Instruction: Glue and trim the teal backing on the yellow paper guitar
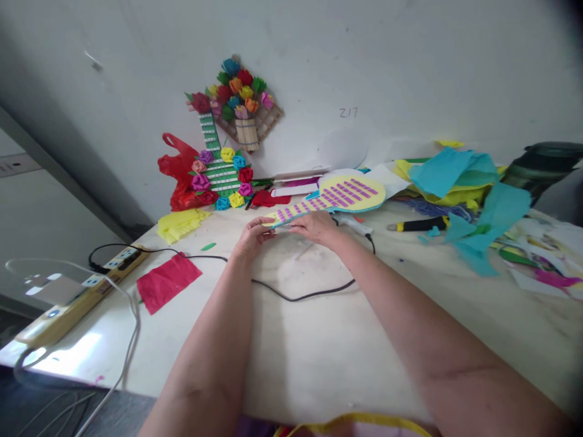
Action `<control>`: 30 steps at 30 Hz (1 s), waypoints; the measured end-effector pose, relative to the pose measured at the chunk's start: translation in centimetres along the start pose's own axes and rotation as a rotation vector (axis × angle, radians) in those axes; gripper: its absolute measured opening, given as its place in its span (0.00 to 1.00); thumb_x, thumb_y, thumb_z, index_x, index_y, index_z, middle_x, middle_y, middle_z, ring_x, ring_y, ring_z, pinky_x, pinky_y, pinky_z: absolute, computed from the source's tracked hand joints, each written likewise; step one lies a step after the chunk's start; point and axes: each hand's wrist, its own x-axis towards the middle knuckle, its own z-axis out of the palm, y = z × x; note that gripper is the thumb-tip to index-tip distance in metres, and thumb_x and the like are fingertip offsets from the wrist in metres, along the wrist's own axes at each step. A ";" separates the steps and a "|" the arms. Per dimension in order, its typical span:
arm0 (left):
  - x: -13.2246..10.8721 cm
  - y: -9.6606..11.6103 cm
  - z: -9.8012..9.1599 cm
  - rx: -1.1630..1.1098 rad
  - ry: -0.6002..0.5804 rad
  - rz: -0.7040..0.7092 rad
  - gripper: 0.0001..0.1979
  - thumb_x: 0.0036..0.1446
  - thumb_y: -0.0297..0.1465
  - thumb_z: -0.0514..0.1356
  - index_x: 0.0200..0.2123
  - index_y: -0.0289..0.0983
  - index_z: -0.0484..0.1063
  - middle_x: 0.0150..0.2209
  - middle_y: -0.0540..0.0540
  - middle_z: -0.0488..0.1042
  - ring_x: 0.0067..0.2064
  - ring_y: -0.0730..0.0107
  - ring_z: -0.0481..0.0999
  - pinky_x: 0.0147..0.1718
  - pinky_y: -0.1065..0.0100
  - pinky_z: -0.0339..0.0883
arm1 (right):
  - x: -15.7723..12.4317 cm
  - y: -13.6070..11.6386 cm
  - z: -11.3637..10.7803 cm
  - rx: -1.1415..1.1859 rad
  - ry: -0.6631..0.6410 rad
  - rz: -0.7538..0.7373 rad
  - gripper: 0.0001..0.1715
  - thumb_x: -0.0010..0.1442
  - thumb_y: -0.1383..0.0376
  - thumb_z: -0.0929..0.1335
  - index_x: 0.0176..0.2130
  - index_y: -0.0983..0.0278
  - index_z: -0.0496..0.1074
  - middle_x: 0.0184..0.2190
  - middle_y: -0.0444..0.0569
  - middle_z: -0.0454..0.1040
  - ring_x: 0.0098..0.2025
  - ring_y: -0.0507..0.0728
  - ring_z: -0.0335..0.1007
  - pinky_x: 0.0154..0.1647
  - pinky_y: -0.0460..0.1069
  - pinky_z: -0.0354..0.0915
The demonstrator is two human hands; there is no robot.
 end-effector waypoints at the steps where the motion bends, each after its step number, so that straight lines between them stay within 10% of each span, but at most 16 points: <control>1: 0.0 0.0 0.0 -0.002 0.001 -0.004 0.12 0.36 0.26 0.60 0.30 0.33 0.72 0.23 0.49 0.71 0.25 0.74 0.70 0.32 0.65 0.68 | 0.0 0.0 0.1 0.013 0.003 0.002 0.13 0.54 0.55 0.68 0.40 0.53 0.77 0.35 0.47 0.78 0.41 0.61 0.69 0.37 0.49 0.57; 30: -0.1 0.0 0.0 0.001 -0.005 0.033 0.10 0.37 0.26 0.61 0.29 0.31 0.72 0.21 0.48 0.71 0.24 0.72 0.72 0.35 0.62 0.69 | -0.2 -0.5 0.3 -0.185 -0.039 -0.050 0.20 0.60 0.53 0.60 0.45 0.55 0.74 0.39 0.47 0.77 0.40 0.58 0.71 0.36 0.48 0.58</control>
